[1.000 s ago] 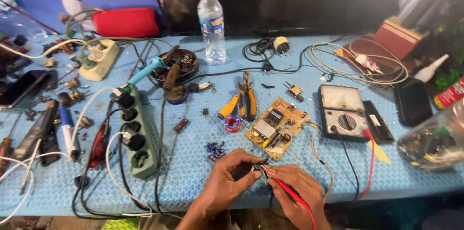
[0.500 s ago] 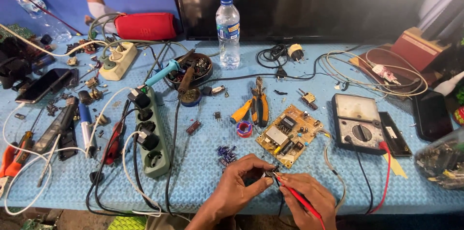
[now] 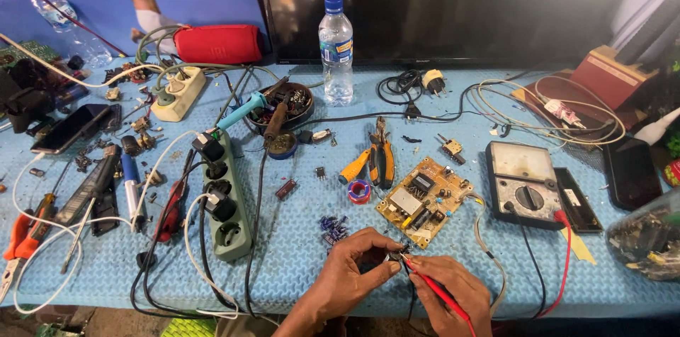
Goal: Testing electronic components on a circuit board using a multimeter to diagnose issues.
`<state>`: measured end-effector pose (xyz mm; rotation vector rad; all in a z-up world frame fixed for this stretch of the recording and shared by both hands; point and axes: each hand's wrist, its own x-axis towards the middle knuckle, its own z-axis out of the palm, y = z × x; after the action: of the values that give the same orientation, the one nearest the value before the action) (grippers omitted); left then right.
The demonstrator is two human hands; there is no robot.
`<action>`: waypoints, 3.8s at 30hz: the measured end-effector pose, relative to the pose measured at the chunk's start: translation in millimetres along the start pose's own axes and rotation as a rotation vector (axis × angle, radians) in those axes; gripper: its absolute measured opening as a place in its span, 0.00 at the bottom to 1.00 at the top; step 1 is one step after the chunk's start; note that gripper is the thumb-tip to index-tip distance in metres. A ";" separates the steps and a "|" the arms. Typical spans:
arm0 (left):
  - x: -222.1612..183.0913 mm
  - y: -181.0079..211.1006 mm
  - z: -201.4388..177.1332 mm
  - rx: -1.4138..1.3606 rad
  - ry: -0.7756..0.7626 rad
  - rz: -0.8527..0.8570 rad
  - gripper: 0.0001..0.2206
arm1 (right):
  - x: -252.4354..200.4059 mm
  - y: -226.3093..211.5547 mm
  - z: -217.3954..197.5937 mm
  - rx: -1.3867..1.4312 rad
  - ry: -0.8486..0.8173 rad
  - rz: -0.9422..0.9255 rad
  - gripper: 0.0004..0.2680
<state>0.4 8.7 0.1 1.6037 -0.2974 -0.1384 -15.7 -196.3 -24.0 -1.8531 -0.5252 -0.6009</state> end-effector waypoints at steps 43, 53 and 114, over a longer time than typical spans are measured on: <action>-1.6 -14.9 0.3 -0.042 -0.071 0.177 0.13 | 6.4 -10.4 -11.2 -0.056 -0.169 0.009 0.12; 0.0 -24.7 3.7 -0.032 -0.041 0.163 0.13 | 4.2 -3.6 -19.3 0.114 -0.275 0.115 0.11; -3.7 -17.3 4.8 0.092 0.034 0.104 0.12 | -5.8 -4.9 -7.3 0.047 0.010 -0.250 0.06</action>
<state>-2.6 5.6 -17.7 1.6756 -0.3643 -0.0181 -24.4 -201.9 -21.9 -1.7526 -0.7646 -0.7564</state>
